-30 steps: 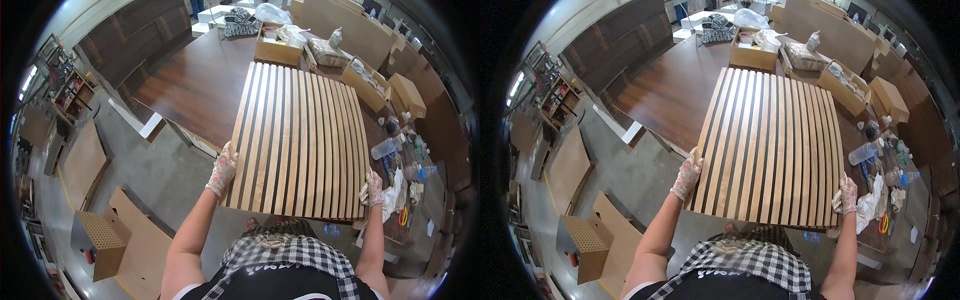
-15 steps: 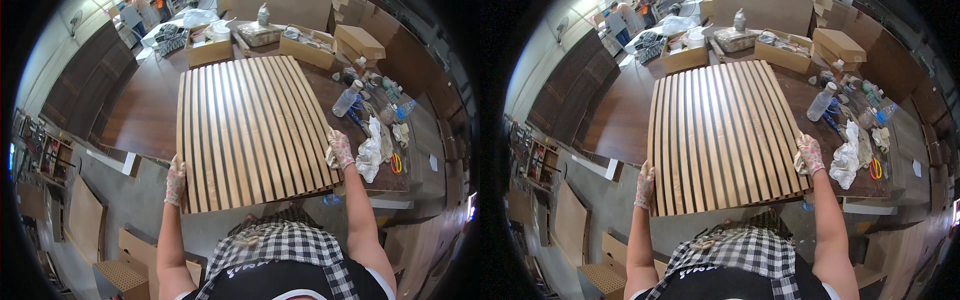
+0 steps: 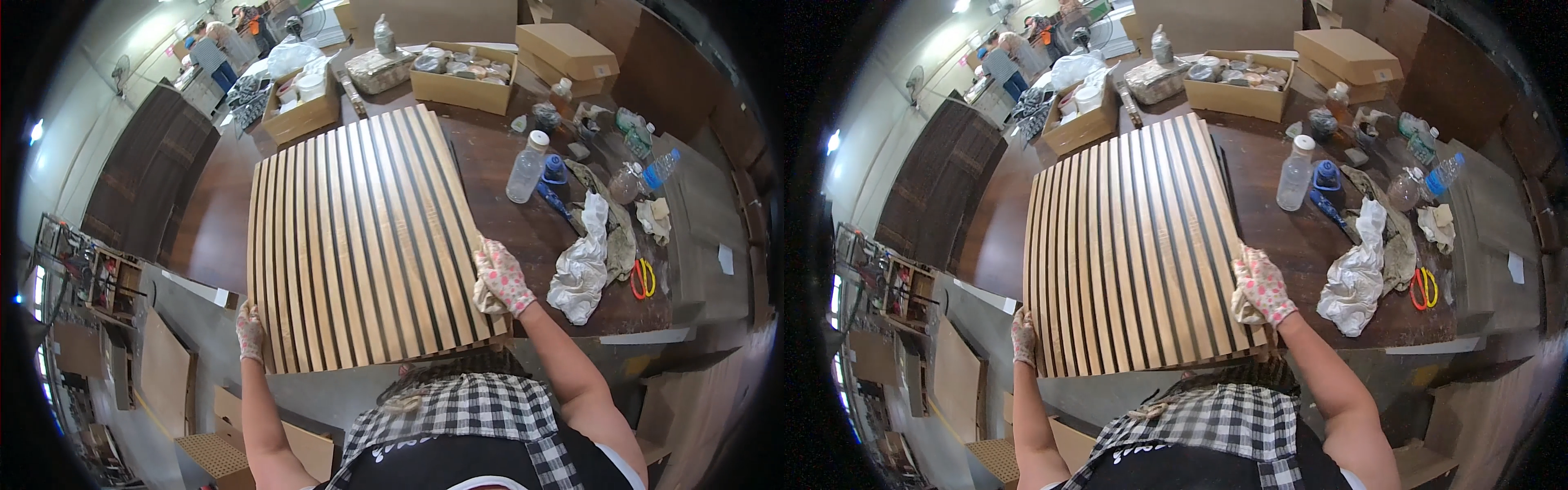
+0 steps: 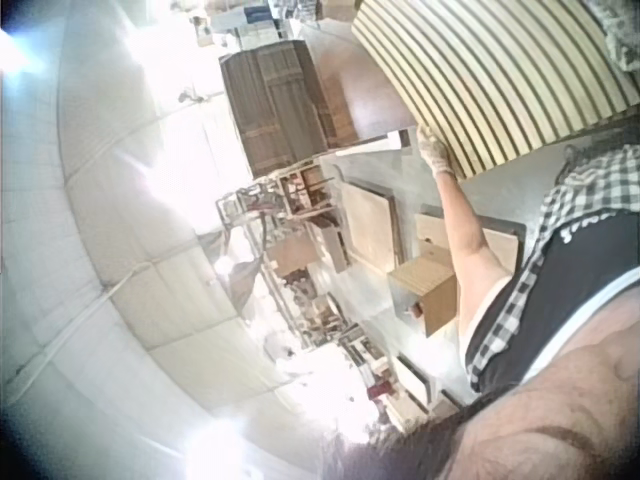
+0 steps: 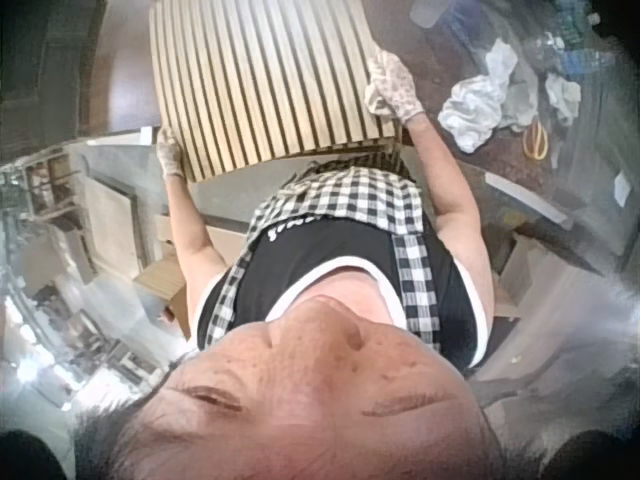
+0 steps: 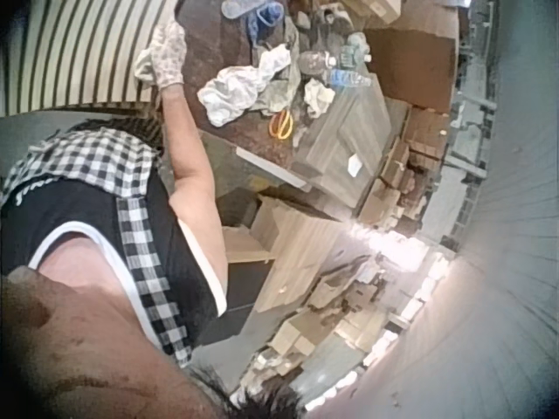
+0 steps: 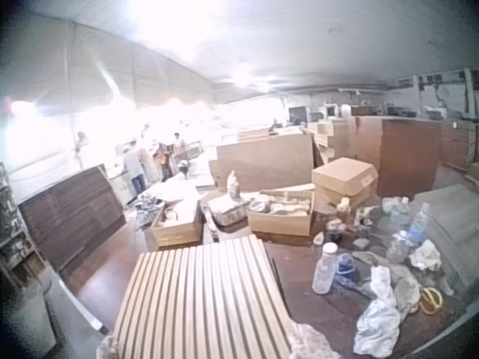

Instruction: The person moves a slatted wooden panel and a board to a workbench. They clean the board with liquid from a bottle and a cloth, then wipe and rub the slatted wooden panel using a tool, a block, and cloths.

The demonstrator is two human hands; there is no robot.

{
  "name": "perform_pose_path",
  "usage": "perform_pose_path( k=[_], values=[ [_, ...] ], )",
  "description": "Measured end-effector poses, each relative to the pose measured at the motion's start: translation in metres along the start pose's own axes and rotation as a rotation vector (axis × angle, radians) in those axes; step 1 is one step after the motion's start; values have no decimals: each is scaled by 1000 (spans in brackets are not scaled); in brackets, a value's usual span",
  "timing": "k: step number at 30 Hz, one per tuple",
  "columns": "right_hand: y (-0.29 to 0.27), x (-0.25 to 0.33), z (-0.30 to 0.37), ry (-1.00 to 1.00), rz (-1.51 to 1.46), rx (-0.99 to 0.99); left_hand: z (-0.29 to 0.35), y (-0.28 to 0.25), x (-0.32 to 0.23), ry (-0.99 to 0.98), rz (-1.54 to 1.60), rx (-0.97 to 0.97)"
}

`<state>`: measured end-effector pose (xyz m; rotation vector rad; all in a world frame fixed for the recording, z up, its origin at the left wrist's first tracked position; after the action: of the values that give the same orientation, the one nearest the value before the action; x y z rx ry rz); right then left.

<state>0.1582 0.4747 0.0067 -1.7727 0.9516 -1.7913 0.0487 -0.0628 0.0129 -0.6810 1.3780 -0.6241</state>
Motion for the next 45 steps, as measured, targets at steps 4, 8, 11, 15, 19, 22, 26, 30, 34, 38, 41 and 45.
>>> perform_pose_path(
  k=[4, 8, 11, 15, 19, 22, 26, 30, 34, 38, 41, 45],
  values=[
    [-1, 7, 1, -24, -28, 24, -17, -3, 55, 2, 164, 24],
    [-8, 3, 2, -56, -154, 12, -22, 2, 47, 13, 272, 41],
    [-11, -23, -7, -116, -363, 192, -15, -7, 56, -59, 323, 46],
    [-64, -53, -4, -28, -715, -27, -15, 1, -1, -87, -86, -4],
    [-97, -79, -4, 114, -886, -133, 6, 25, -115, 221, 95, -288],
    [-95, -61, -3, 140, -1003, -98, 22, 72, -198, 384, 255, -75],
    [-65, -73, -6, 68, -1136, -140, 43, 142, -277, 652, 337, 236],
    [-66, -29, -2, 180, -1288, 61, 93, 196, -347, 799, 426, 554],
    [-27, 14, 16, -735, 180, -85, 111, 242, -373, 983, 137, 532],
    [-78, 7, 2, -310, -811, 93, 68, 227, -347, 779, 576, 571],
    [-121, -41, 13, -180, -315, -188, 25, 172, -327, 688, 757, 312],
    [-182, -161, 60, 267, -229, -498, -15, 132, -283, 498, 781, 121]
  ],
)
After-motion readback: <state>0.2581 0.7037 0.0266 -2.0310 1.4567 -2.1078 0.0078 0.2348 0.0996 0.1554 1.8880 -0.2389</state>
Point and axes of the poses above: each hand's wrist, its own z-axis away from the middle knuckle, its own y-axis out of the palm, x = y × z, the point moved 3 cm from there along -z, towards the middle knuckle, and after that the axes turned 12 degrees about x, right-handed, at the moved point
